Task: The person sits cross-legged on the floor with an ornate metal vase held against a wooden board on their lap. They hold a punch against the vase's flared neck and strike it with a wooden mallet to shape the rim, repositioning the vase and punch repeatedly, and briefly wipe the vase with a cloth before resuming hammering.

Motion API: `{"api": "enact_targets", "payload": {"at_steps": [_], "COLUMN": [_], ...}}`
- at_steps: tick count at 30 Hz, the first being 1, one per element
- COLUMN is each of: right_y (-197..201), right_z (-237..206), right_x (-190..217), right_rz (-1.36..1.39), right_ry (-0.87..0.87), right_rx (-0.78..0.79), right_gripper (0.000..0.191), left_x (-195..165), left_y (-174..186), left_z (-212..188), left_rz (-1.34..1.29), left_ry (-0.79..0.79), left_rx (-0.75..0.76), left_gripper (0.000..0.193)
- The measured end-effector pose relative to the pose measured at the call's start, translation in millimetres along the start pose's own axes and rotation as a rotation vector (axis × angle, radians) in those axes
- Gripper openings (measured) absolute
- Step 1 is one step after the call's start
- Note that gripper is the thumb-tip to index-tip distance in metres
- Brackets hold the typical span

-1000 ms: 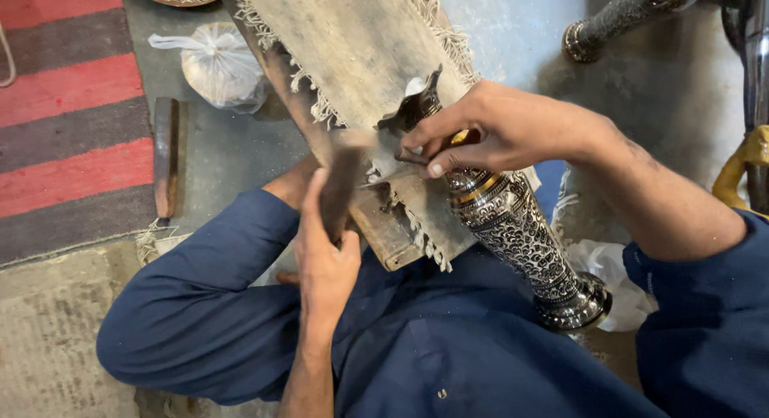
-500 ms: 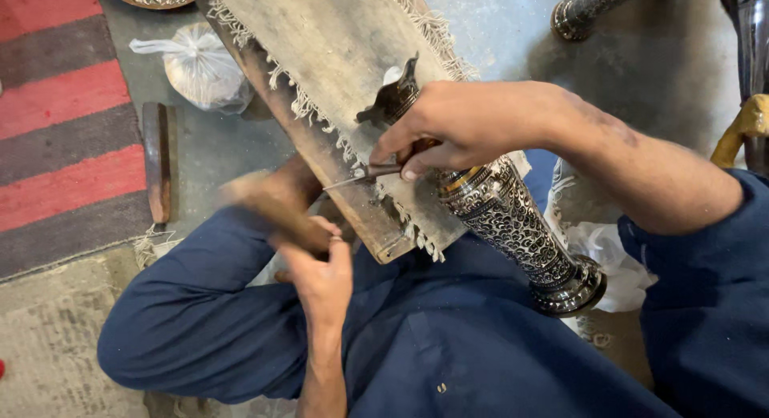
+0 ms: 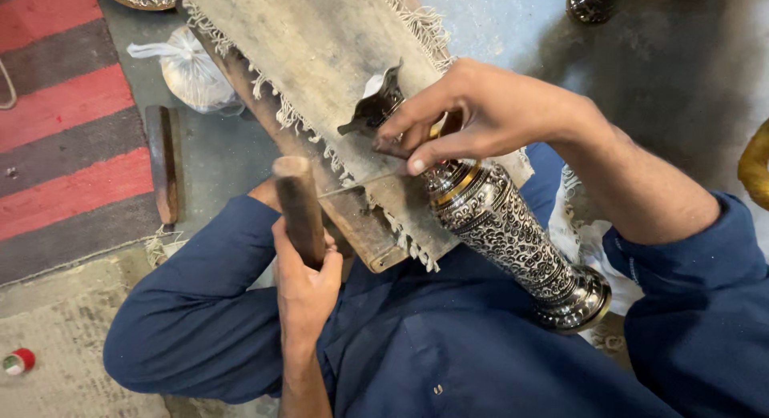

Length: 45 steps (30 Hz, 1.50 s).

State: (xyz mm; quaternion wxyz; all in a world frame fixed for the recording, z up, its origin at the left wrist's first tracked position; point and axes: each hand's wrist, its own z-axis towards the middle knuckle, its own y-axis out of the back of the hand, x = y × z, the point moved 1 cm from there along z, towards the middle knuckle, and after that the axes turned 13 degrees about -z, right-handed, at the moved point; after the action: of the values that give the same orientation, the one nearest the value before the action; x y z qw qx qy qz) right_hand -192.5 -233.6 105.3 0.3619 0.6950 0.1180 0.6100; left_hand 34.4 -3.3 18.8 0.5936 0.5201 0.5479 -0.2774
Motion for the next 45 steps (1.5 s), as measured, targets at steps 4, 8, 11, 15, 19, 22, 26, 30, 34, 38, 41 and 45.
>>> {"api": "enact_targets", "payload": {"at_steps": [4, 8, 11, 15, 19, 22, 26, 30, 34, 38, 41, 45], "right_y": [-1, -2, -4, -6, -6, -6, -5, -4, -4, -6, -5, -6], "right_z": [9, 12, 12, 15, 17, 17, 17, 16, 17, 17, 16, 15], "right_x": [5, 8, 9, 11, 11, 10, 8, 6, 2, 0, -3, -5], "right_rz": [-0.045, -0.052, -0.026, -0.025, -0.013, -0.029, -0.029, -0.022, -0.019, 0.002, 0.012, 0.034], "right_ry": [0.107, 0.11, 0.099, 0.13, 0.109, 0.102, 0.114, 0.167, 0.127, 0.166, 0.133, 0.101], "right_rx": [0.0, -0.002, -0.005, -0.024, -0.012, -0.004, -0.005, -0.008, 0.025, 0.006, 0.035, 0.059], "right_gripper": [0.039, 0.04, 0.039, 0.038, 0.039, 0.039, 0.039, 0.039, 0.039, 0.041, 0.042, 0.041], "left_x": [-15, -23, -26, -32, -27, -27, -27, -24, -25, -24, -24, -26], "left_y": [7, 11, 11, 12, 12, 11, 12, 14, 16, 16, 15, 15], "left_z": [9, 14, 15, 19, 23, 24, 28, 30, 29, 30, 32, 31], "left_rz": [0.191, 0.093, -0.318, 0.434, 0.054, 0.162, 0.186, -0.223, 0.16, 0.141, 0.016, 0.405], "left_ry": [-0.138, -0.253, -0.238, -0.547, -0.224, -0.365, -0.423, -0.122, -0.404, -0.413, -0.387, -0.504], "left_rx": [-0.059, -0.132, -0.081, 0.009, -0.028, -0.051, -0.04, -0.079, -0.052, -0.029, -0.043, -0.035], "left_gripper": [0.067, 0.064, 0.076, 0.082, 0.063, 0.069, 0.066, 0.057, 0.067, 0.066, 0.058, 0.07]}}
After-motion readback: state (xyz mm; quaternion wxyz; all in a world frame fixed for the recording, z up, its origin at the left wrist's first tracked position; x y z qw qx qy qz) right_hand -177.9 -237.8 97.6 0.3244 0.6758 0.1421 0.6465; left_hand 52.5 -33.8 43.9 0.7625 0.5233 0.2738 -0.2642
